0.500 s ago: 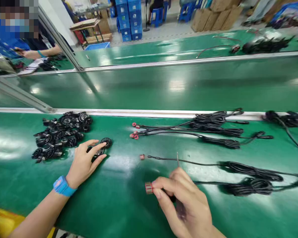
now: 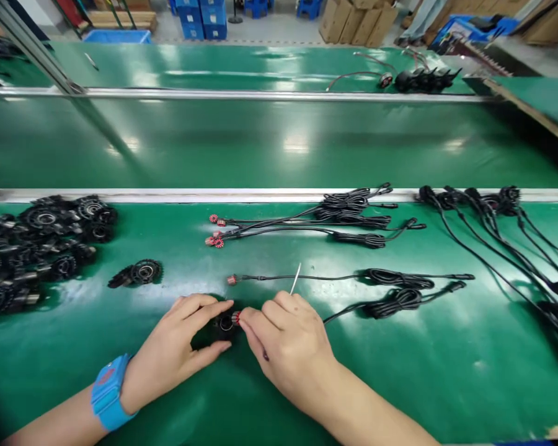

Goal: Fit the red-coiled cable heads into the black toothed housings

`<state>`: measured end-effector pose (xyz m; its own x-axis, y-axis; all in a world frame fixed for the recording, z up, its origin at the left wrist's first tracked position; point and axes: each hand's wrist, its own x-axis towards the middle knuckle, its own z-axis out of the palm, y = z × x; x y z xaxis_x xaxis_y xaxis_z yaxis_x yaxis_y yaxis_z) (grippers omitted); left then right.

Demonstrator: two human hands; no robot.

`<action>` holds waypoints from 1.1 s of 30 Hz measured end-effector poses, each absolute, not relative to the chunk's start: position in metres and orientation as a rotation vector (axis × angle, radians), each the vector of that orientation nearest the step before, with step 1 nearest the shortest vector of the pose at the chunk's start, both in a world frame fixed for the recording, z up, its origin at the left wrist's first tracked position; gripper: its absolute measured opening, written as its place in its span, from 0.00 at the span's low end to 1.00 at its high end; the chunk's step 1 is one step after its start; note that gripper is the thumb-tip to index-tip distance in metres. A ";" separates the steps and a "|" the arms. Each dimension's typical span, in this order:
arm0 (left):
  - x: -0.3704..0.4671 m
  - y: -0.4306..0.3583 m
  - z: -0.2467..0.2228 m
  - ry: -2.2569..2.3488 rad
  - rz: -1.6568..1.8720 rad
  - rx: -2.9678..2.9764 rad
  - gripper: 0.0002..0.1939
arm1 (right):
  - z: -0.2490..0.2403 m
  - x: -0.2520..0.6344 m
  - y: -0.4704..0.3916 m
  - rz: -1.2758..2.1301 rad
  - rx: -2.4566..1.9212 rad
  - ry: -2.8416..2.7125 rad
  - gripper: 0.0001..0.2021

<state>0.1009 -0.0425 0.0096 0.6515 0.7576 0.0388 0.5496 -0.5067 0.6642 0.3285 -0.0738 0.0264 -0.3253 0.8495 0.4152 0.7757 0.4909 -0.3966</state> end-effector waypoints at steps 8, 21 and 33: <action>0.102 -0.038 0.003 0.992 0.396 2.074 0.31 | 0.019 0.323 -0.080 0.132 -1.267 -2.321 0.09; 0.101 -0.025 0.012 0.808 0.328 2.013 0.26 | 0.038 0.321 -0.077 -0.062 -1.067 -2.528 0.15; 0.109 -0.035 0.011 0.903 0.411 2.108 0.35 | 0.038 0.324 -0.079 0.064 -1.122 -2.493 0.15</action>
<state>0.1093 -0.0349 0.0105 0.6937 0.7201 -0.0117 0.4640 -0.4344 0.7720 0.3241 -0.0789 0.0380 -0.5955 0.7269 0.3422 0.7082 0.6760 -0.2035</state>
